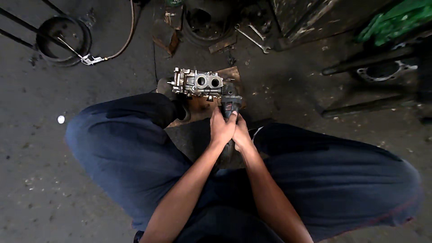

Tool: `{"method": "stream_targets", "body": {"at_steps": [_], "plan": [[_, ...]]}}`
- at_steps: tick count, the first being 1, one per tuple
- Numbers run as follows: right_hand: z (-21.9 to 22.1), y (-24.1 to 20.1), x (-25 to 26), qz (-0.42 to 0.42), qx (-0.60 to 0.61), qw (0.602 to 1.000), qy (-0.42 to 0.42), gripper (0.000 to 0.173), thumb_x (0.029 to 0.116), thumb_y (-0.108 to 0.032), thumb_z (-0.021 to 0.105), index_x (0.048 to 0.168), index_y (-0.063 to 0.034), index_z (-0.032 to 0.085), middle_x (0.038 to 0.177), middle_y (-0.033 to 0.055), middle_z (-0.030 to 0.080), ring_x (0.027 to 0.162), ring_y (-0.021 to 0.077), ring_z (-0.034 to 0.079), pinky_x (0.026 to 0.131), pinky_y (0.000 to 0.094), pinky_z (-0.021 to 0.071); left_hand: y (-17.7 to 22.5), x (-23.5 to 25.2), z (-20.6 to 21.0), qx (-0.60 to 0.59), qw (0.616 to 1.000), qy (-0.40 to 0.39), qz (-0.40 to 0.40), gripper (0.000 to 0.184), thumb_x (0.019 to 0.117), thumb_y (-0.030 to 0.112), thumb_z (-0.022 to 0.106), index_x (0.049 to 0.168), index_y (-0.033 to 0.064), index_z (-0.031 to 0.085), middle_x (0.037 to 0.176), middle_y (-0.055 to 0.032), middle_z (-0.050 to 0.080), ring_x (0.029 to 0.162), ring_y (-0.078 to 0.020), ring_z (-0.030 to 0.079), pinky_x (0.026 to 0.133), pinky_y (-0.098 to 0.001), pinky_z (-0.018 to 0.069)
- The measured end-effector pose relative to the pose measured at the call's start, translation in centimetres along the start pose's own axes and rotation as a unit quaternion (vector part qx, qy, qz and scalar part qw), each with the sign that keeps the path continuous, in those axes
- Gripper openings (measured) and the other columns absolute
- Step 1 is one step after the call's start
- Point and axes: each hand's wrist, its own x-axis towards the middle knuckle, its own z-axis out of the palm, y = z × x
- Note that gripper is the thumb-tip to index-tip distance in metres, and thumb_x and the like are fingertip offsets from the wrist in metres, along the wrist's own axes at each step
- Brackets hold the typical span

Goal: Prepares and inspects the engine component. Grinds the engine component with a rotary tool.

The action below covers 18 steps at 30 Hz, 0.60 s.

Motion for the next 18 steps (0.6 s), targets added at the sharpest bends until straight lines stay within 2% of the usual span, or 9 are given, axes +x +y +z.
{"method": "stream_targets", "body": {"at_steps": [3, 7, 13, 18], "plan": [[0.3, 0.4, 0.3, 0.001, 0.005, 1.000, -0.008, 0.034, 0.1012, -0.014, 0.059, 0.133, -0.0044, 0.055, 0.105, 0.0122, 0.069, 0.093, 0.0172, 0.069, 0.083, 0.0361, 0.0595, -0.3, 0.3, -0.3, 0.003, 1.000, 0.009, 0.004, 0.051, 0.0983, 0.034, 0.066, 0.138, 0.0036, 0.055, 0.125, -0.0167, 0.066, 0.114, -0.0264, 0.066, 0.099, -0.0497, 0.0541], [0.0, 0.2, 0.1, 0.002, 0.001, 1.000, 0.003, 0.033, 0.1010, -0.014, 0.060, 0.132, -0.0047, 0.055, 0.105, 0.0116, 0.069, 0.094, 0.0159, 0.069, 0.083, 0.0349, 0.0596, -0.3, 0.3, 0.0, 0.007, 1.000, 0.002, 0.009, 0.050, 0.0977, 0.034, 0.066, 0.137, 0.0044, 0.056, 0.123, -0.0160, 0.066, 0.112, -0.0255, 0.066, 0.097, -0.0494, 0.0547], [-0.7, -0.1, 0.3, -0.001, 0.018, 0.999, 0.027, 0.027, 0.1025, -0.014, 0.058, 0.129, -0.0058, 0.056, 0.100, 0.0101, 0.070, 0.089, 0.0156, 0.070, 0.080, 0.0341, 0.0598, 0.7, 0.6, 0.8, 0.016, 1.000, -0.024, 0.009, 0.046, 0.0987, 0.035, 0.065, 0.134, 0.0065, 0.058, 0.117, -0.0138, 0.068, 0.105, -0.0247, 0.068, 0.092, -0.0498, 0.0568], [-0.4, 0.1, 0.4, 0.005, 0.005, 1.000, 0.022, 0.029, 0.1012, -0.015, 0.060, 0.128, -0.0047, 0.056, 0.101, 0.0108, 0.068, 0.090, 0.0161, 0.069, 0.079, 0.0350, 0.0595, 0.4, 0.5, 0.5, 0.017, 1.000, -0.018, 0.005, 0.050, 0.0990, 0.034, 0.065, 0.138, 0.0054, 0.055, 0.121, -0.0147, 0.068, 0.108, -0.0250, 0.068, 0.095, -0.0500, 0.0562]]}}
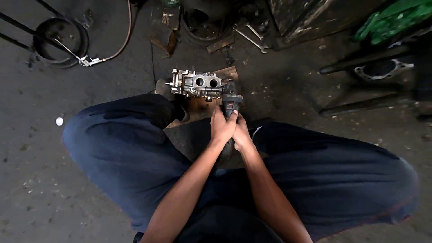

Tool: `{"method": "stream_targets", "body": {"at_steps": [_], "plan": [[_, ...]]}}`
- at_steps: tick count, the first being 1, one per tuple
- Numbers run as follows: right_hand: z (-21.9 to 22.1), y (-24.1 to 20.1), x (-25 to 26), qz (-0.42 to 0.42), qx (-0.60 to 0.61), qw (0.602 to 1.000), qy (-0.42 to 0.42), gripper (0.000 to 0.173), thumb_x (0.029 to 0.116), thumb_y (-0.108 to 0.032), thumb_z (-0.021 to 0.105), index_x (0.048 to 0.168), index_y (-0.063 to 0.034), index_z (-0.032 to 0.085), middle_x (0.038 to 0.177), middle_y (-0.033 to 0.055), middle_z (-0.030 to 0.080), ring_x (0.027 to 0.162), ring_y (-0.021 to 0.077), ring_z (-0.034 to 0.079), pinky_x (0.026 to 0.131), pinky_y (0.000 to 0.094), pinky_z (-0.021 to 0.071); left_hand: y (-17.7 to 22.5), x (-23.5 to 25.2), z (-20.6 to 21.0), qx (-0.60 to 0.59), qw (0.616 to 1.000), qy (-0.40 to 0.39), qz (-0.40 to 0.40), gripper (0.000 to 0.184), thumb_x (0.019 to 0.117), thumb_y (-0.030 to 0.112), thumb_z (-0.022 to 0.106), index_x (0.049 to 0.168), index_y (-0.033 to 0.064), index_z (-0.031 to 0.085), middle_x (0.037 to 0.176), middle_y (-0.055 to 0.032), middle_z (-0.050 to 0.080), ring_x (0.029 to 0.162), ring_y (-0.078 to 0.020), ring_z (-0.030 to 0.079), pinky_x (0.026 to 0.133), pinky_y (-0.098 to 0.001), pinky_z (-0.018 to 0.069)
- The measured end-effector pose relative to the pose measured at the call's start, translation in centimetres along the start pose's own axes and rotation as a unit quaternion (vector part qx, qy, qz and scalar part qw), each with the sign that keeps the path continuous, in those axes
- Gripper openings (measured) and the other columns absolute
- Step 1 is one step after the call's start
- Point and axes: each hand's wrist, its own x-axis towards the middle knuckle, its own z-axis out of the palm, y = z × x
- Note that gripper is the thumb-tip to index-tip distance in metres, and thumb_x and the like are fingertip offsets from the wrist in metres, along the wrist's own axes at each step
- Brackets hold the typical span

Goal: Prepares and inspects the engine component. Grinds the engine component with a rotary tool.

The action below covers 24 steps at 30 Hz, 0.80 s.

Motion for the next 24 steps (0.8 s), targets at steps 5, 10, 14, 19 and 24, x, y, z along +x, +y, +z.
{"method": "stream_targets", "body": {"at_steps": [5, 10, 14, 19, 24], "plan": [[-0.1, -0.1, -0.3, 0.005, 0.017, 1.000, 0.006, 0.028, 0.1017, -0.013, 0.059, 0.129, -0.0053, 0.056, 0.099, 0.0100, 0.069, 0.088, 0.0152, 0.069, 0.078, 0.0337, 0.0595, 0.2, -0.2, 0.1, 0.008, 1.000, -0.011, -0.010, 0.048, 0.0990, 0.035, 0.065, 0.136, 0.0052, 0.057, 0.121, -0.0152, 0.067, 0.111, -0.0262, 0.067, 0.096, -0.0516, 0.0550], [0.8, -0.2, 0.4, 0.008, 0.022, 1.000, -0.004, 0.027, 0.1053, -0.018, 0.056, 0.130, -0.0074, 0.056, 0.100, 0.0102, 0.068, 0.088, 0.0166, 0.068, 0.078, 0.0356, 0.0593, 0.2, 0.7, -0.5, 0.019, 1.000, 0.005, 0.000, 0.050, 0.0999, 0.035, 0.064, 0.139, 0.0055, 0.055, 0.125, -0.0158, 0.067, 0.113, -0.0272, 0.066, 0.098, -0.0529, 0.0542], [0.9, -0.2, 0.1, 0.007, 0.010, 1.000, 0.000, 0.030, 0.1036, -0.018, 0.058, 0.132, -0.0080, 0.056, 0.103, 0.0105, 0.069, 0.091, 0.0173, 0.069, 0.081, 0.0372, 0.0593, 0.0, 0.5, -0.8, 0.005, 1.000, 0.004, 0.004, 0.056, 0.0994, 0.035, 0.064, 0.145, 0.0054, 0.051, 0.126, -0.0164, 0.067, 0.115, -0.0272, 0.066, 0.098, -0.0525, 0.0544], [0.6, -0.4, -0.5, 0.004, 0.009, 1.000, 0.004, 0.028, 0.1006, -0.012, 0.061, 0.128, -0.0063, 0.056, 0.100, 0.0100, 0.069, 0.090, 0.0155, 0.069, 0.079, 0.0346, 0.0593, 0.3, -0.2, -0.7, 0.004, 1.000, -0.007, 0.000, 0.046, 0.0995, 0.034, 0.064, 0.135, 0.0056, 0.058, 0.118, -0.0144, 0.068, 0.107, -0.0255, 0.068, 0.093, -0.0511, 0.0559], [0.9, -0.3, -0.1, 0.003, 0.009, 1.000, 0.003, 0.027, 0.1028, -0.016, 0.060, 0.129, -0.0073, 0.057, 0.102, 0.0105, 0.069, 0.090, 0.0173, 0.069, 0.079, 0.0369, 0.0592, 0.2, 0.3, -0.9, 0.005, 1.000, -0.003, -0.001, 0.048, 0.1001, 0.035, 0.064, 0.138, 0.0059, 0.055, 0.120, -0.0147, 0.068, 0.108, -0.0257, 0.068, 0.093, -0.0513, 0.0560]]}}
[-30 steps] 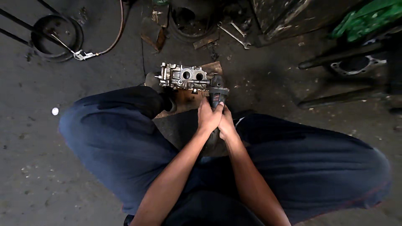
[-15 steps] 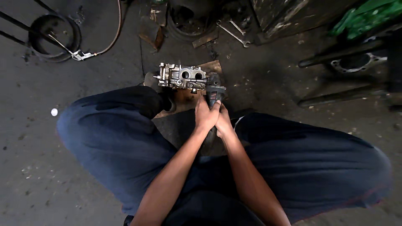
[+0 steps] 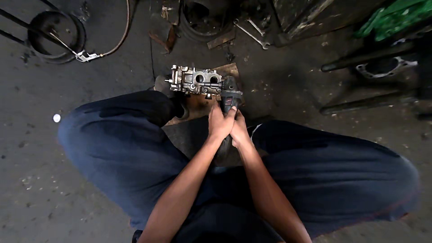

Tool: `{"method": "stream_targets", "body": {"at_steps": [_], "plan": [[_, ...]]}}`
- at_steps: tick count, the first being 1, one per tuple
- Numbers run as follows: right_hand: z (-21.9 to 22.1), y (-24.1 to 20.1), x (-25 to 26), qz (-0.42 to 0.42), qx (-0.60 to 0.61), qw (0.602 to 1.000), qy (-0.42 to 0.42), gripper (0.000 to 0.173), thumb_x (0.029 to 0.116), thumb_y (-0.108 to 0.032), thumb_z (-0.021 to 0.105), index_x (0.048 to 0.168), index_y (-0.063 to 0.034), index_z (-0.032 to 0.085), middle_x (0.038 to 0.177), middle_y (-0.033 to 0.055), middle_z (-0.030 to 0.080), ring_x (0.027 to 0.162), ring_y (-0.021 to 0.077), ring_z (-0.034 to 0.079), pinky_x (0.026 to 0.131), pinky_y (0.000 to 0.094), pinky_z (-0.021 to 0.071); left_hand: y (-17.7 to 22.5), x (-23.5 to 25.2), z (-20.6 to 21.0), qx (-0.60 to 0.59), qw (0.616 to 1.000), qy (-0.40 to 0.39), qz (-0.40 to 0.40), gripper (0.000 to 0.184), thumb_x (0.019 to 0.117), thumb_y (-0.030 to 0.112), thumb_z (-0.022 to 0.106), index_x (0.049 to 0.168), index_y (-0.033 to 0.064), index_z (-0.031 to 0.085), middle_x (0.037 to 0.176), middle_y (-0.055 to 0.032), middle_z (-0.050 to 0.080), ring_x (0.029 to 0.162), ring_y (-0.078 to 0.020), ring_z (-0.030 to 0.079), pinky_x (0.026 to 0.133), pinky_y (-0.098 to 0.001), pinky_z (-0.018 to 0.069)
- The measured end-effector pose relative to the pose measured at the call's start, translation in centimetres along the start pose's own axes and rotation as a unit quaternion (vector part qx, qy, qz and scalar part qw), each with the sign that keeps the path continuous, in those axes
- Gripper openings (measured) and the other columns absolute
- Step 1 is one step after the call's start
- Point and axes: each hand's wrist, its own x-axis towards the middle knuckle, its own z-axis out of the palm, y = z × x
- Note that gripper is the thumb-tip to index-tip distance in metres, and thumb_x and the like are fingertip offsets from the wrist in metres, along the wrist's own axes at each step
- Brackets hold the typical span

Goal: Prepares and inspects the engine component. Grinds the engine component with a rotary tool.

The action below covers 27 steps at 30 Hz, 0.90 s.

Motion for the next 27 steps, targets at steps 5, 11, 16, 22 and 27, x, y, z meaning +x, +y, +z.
{"method": "stream_targets", "body": {"at_steps": [5, 11, 16, 22, 27], "plan": [[-0.1, -0.2, -0.4, -0.007, -0.013, 1.000, 0.003, 0.028, 0.1006, -0.015, 0.061, 0.127, -0.0072, 0.058, 0.099, 0.0092, 0.069, 0.087, 0.0156, 0.069, 0.078, 0.0351, 0.0595, 0.0, -0.4, 0.0, -0.015, 1.000, -0.002, 0.000, 0.049, 0.0997, 0.034, 0.065, 0.139, 0.0060, 0.055, 0.120, -0.0140, 0.068, 0.108, -0.0240, 0.068, 0.095, -0.0490, 0.0562], [0.4, 0.0, 0.5, 0.009, 0.022, 1.000, -0.002, 0.027, 0.1054, -0.019, 0.056, 0.130, -0.0092, 0.057, 0.100, 0.0098, 0.069, 0.088, 0.0173, 0.068, 0.077, 0.0367, 0.0588, 0.1, 0.6, 0.0, 0.011, 1.000, 0.003, 0.008, 0.050, 0.0999, 0.036, 0.065, 0.139, 0.0067, 0.055, 0.121, -0.0150, 0.068, 0.110, -0.0264, 0.068, 0.094, -0.0526, 0.0559], [-0.4, -0.1, 0.0, 0.002, 0.016, 1.000, 0.009, 0.026, 0.1027, -0.016, 0.059, 0.128, -0.0075, 0.058, 0.099, 0.0097, 0.069, 0.087, 0.0165, 0.069, 0.076, 0.0357, 0.0595, 0.5, 0.2, 0.5, 0.012, 1.000, -0.007, -0.002, 0.052, 0.1001, 0.036, 0.064, 0.141, 0.0059, 0.052, 0.123, -0.0160, 0.067, 0.111, -0.0277, 0.067, 0.095, -0.0530, 0.0557], [-0.5, -0.4, -0.2, 0.006, 0.012, 1.000, 0.011, 0.025, 0.1049, -0.017, 0.056, 0.128, -0.0069, 0.057, 0.100, 0.0100, 0.068, 0.089, 0.0158, 0.068, 0.078, 0.0351, 0.0590, 0.9, -0.1, 0.4, 0.028, 0.999, -0.021, -0.007, 0.051, 0.1000, 0.036, 0.065, 0.139, 0.0045, 0.055, 0.124, -0.0172, 0.066, 0.115, -0.0293, 0.066, 0.098, -0.0542, 0.0535], [0.5, -0.2, 0.8, 0.008, 0.007, 1.000, -0.006, 0.028, 0.1062, -0.023, 0.055, 0.131, -0.0106, 0.057, 0.103, 0.0097, 0.069, 0.091, 0.0180, 0.068, 0.079, 0.0384, 0.0584, 0.3, 0.9, -0.2, 0.025, 1.000, 0.013, 0.010, 0.057, 0.0999, 0.037, 0.064, 0.145, 0.0047, 0.049, 0.128, -0.0186, 0.065, 0.117, -0.0297, 0.065, 0.098, -0.0548, 0.0535]]}}
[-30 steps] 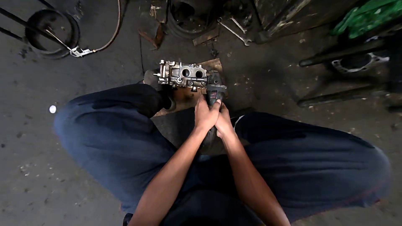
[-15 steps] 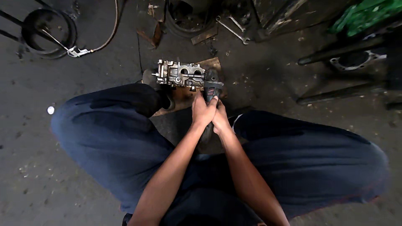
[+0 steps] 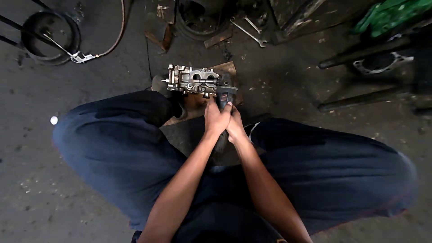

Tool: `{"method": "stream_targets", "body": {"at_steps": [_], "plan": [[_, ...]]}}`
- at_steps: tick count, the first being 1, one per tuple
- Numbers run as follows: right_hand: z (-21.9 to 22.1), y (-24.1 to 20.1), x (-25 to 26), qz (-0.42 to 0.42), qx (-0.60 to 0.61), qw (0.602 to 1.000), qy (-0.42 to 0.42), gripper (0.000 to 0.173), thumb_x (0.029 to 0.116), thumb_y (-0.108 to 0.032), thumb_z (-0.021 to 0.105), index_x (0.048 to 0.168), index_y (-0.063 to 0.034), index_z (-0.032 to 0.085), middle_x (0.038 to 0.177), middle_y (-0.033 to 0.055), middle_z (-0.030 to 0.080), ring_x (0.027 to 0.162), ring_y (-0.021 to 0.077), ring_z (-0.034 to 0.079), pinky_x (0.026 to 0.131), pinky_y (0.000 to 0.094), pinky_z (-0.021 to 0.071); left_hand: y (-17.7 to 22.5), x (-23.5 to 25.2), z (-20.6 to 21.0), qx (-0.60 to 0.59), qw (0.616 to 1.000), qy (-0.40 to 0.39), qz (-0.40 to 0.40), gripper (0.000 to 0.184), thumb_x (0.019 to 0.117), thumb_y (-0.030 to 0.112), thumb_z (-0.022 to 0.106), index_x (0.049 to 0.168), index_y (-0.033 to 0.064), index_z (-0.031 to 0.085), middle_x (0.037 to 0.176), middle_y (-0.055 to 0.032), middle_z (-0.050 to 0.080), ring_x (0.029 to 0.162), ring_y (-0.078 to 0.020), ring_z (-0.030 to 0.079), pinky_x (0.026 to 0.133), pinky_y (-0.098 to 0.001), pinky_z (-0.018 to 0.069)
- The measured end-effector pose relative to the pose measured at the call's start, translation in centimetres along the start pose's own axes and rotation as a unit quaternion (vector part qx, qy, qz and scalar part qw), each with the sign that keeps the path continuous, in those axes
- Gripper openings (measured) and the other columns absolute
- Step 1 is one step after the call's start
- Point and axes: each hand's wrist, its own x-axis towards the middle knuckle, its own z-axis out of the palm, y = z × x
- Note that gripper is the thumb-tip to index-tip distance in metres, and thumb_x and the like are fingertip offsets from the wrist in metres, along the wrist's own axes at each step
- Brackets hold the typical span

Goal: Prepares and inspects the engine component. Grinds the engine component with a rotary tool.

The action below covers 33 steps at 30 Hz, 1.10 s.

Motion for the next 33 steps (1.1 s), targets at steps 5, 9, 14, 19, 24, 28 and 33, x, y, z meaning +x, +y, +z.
{"method": "stream_targets", "body": {"at_steps": [5, 9, 14, 19, 24, 28, 33], "plan": [[-1.0, 0.1, -1.2, -0.010, 0.011, 0.999, 0.030, 0.027, 0.1021, -0.014, 0.060, 0.127, -0.0059, 0.058, 0.099, 0.0096, 0.069, 0.088, 0.0155, 0.069, 0.079, 0.0345, 0.0592, 0.2, -0.9, 0.8, -0.002, 1.000, -0.030, -0.006, 0.049, 0.0984, 0.037, 0.065, 0.136, 0.0066, 0.057, 0.121, -0.0151, 0.068, 0.112, -0.0271, 0.067, 0.095, -0.0529, 0.0557], [-1.1, -0.1, -1.1, -0.012, 0.005, 1.000, 0.027, 0.028, 0.1016, -0.015, 0.060, 0.128, -0.0070, 0.057, 0.099, 0.0091, 0.069, 0.088, 0.0154, 0.068, 0.078, 0.0347, 0.0589, 0.6, -1.0, 0.8, -0.001, 0.999, -0.037, -0.011, 0.047, 0.1000, 0.037, 0.064, 0.135, 0.0063, 0.057, 0.121, -0.0158, 0.067, 0.112, -0.0282, 0.066, 0.095, -0.0542, 0.0548], [-1.2, -0.3, -0.7, -0.015, -0.002, 0.999, 0.032, 0.028, 0.1035, -0.018, 0.058, 0.129, -0.0075, 0.057, 0.100, 0.0095, 0.069, 0.088, 0.0159, 0.069, 0.078, 0.0357, 0.0594, 0.5, -0.7, 0.9, -0.015, 0.999, -0.031, -0.004, 0.051, 0.1000, 0.036, 0.064, 0.140, 0.0062, 0.055, 0.123, -0.0153, 0.067, 0.113, -0.0268, 0.067, 0.097, -0.0523, 0.0552], [-1.6, -0.2, -1.0, -0.020, 0.016, 0.999, 0.045, 0.030, 0.1010, -0.012, 0.060, 0.131, -0.0060, 0.056, 0.102, 0.0103, 0.069, 0.090, 0.0151, 0.069, 0.080, 0.0337, 0.0596, 0.6, -1.0, 1.4, -0.018, 0.999, -0.042, 0.003, 0.050, 0.0998, 0.036, 0.064, 0.139, 0.0055, 0.056, 0.126, -0.0153, 0.066, 0.115, -0.0264, 0.065, 0.098, -0.0519, 0.0545], [-1.4, -0.8, -1.3, -0.111, -0.092, 0.989, 0.036, 0.052, 0.0874, -0.016, 0.070, 0.136, -0.0089, 0.053, 0.110, 0.0082, 0.069, 0.100, 0.0137, 0.068, 0.087, 0.0367, 0.0593, 0.4, -1.0, -0.5, -0.117, 0.990, -0.061, 0.040, 0.054, 0.0931, 0.028, 0.071, 0.141, 0.0086, 0.054, 0.116, -0.0100, 0.070, 0.102, -0.0183, 0.070, 0.088, -0.0429, 0.0602], [-1.1, -1.4, -2.0, -0.223, -0.276, 0.933, 0.061, 0.073, 0.0763, -0.027, 0.080, 0.139, -0.0070, 0.048, 0.106, 0.0103, 0.071, 0.099, 0.0194, 0.070, 0.086, 0.0436, 0.0582, 1.5, -0.7, -2.4, -0.228, 0.969, -0.074, 0.060, 0.067, 0.0829, 0.018, 0.085, 0.141, 0.0078, 0.053, 0.120, -0.0098, 0.070, 0.109, -0.0172, 0.069, 0.095, -0.0394, 0.0602], [-1.2, -0.9, -4.0, -0.320, -0.357, 0.873, 0.088, 0.087, 0.0757, -0.036, 0.081, 0.143, 0.0089, 0.048, 0.116, 0.0233, 0.071, 0.101, 0.0344, 0.072, 0.088, 0.0556, 0.0590, 1.4, -2.6, -1.8, -0.315, 0.945, -0.014, 0.090, 0.076, 0.0751, 0.012, 0.091, 0.138, -0.0041, 0.052, 0.121, -0.0140, 0.072, 0.111, -0.0195, 0.071, 0.100, -0.0390, 0.0608]]}}
